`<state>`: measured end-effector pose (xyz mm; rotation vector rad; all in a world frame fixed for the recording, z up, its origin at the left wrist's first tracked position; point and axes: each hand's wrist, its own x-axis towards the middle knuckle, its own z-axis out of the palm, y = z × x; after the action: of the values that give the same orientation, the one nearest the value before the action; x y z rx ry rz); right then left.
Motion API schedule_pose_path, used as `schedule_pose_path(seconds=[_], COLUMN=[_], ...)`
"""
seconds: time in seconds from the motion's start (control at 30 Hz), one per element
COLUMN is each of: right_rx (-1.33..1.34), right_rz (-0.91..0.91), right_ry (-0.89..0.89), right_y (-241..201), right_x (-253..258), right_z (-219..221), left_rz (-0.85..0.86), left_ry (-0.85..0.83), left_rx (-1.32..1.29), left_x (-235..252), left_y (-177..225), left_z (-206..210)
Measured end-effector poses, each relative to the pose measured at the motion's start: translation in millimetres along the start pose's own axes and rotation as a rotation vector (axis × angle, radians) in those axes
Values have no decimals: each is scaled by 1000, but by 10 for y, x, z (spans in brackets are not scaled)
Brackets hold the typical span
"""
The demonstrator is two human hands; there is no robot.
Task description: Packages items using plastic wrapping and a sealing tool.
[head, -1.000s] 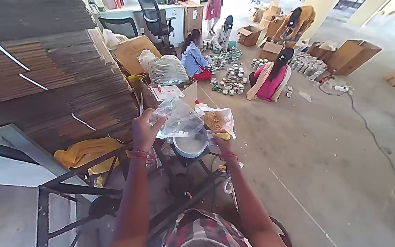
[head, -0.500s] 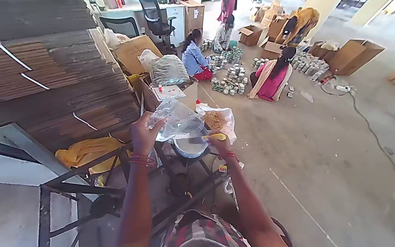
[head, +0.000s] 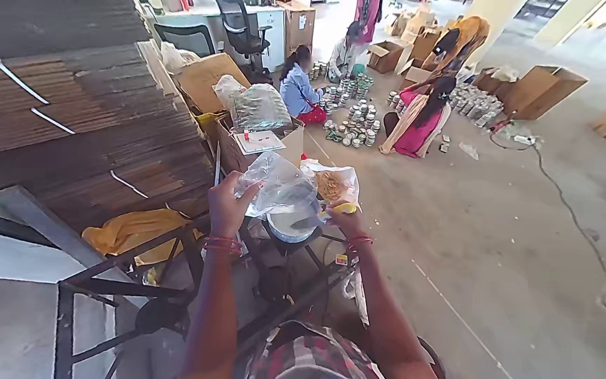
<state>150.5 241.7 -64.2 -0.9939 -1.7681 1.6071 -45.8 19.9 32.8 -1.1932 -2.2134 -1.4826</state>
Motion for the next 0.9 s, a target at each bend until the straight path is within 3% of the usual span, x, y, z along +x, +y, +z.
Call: schedule_pose_path(seconds=[0.13,0.3,0.4,0.5,0.67,0.8,0.9], right_rx=[-33,-42,-49,-23,43,-38,-22], right_rz=[-132,-18,-37,-102,0,-24,-74], right_ry=[108,-139,-29,78,-137,10,95], right_y=[107,-134,-121,5,0,32,51], right_x=[127,-133,-95,-8,-115,-12,82], right_z=[148,160,8,159,178,-71,167], left_rz=[-5,-22,-34,-27,-70,-70,-74], left_ry=[-6,-23,-12,0,10,5,4], left_rx=[24,56,30,4,1,18,47], left_x=[0,27,4,-20,3,-34,-22], left_y=[12,-4,-32,-35,-1,-49,-42], left_z=[25,27,17,44,55,63,92])
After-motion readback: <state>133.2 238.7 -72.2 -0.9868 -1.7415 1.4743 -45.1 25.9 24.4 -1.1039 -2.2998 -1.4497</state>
